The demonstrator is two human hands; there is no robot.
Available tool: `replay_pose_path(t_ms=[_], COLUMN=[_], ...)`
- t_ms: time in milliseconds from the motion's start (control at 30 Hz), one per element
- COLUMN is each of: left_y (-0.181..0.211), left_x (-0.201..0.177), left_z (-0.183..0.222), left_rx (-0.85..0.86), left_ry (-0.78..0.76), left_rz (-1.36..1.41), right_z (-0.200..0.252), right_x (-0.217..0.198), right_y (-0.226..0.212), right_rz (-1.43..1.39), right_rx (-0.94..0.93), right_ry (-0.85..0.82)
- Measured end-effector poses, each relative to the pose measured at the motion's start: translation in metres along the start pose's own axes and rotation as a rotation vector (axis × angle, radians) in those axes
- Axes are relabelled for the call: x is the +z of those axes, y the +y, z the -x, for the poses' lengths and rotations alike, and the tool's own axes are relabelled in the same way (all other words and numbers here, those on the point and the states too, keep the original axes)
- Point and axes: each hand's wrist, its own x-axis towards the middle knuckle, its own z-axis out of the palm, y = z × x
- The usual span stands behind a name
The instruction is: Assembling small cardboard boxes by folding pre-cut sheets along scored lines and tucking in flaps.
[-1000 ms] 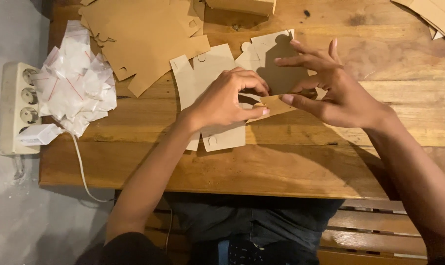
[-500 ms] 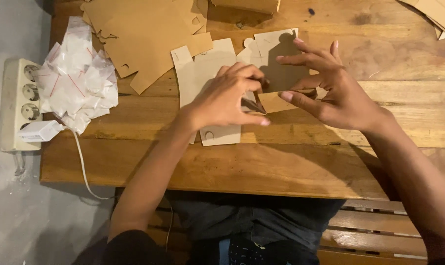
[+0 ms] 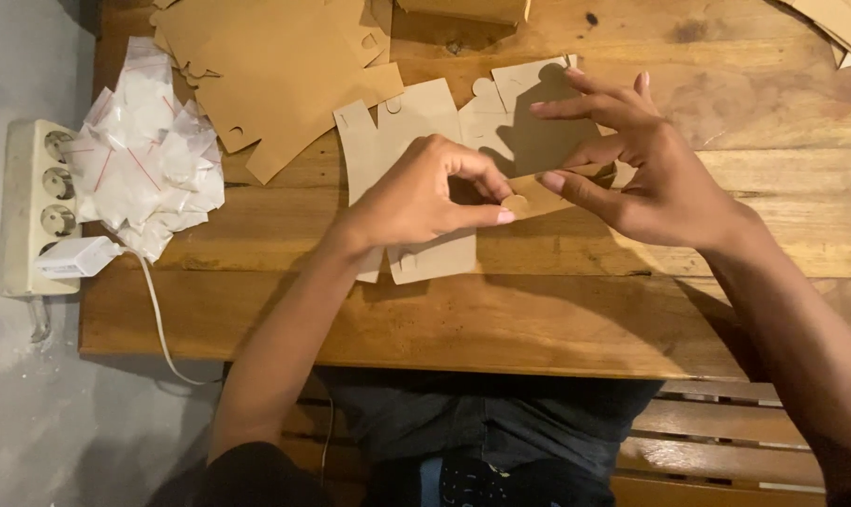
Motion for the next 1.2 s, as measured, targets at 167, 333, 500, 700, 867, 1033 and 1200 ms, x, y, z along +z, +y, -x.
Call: replay_pose_path(t_ms=[167, 333, 500, 700, 867, 1033, 1200], left_y=[0.0, 0.014, -0.007, -0.011, -0.016, -0.026, -0.034], left_x=[0.008, 0.008, 0.015, 0.017, 0.023, 0.028, 0.033], left_z=[0.001, -0.001, -0.007, -0.006, -0.008, -0.009, -0.011], left_rx=[-0.111, -0.355, -0.07, 0.013, 0.084, 0.108, 0.214], left_ry=[0.073, 0.018, -0.009, -0.015, 0.024, 0.005, 0.031], left_rz=[0.092, -0.023, -0.2, -0.245, -0.387, -0.451, -0.51], right_z=[0.001, 0.002, 0.003, 0.005, 0.001, 0.002, 0.003], right_x=[0.001, 0.007, 0.013, 0.015, 0.013, 0.012, 0.007], right_y=[0.0, 0.005, 0.006, 0.005, -0.012, -0.011, -0.012], right_rz=[-0.015, 0.0, 0.051, 0.082, -0.02, 0.005, 0.069], right_rx=[-0.002, -0.016, -0.133, -0.17, -0.082, -0.077, -0.075], right_ry=[0.003, -0.051, -0.046, -0.044, -0.101, -0.089, -0.125])
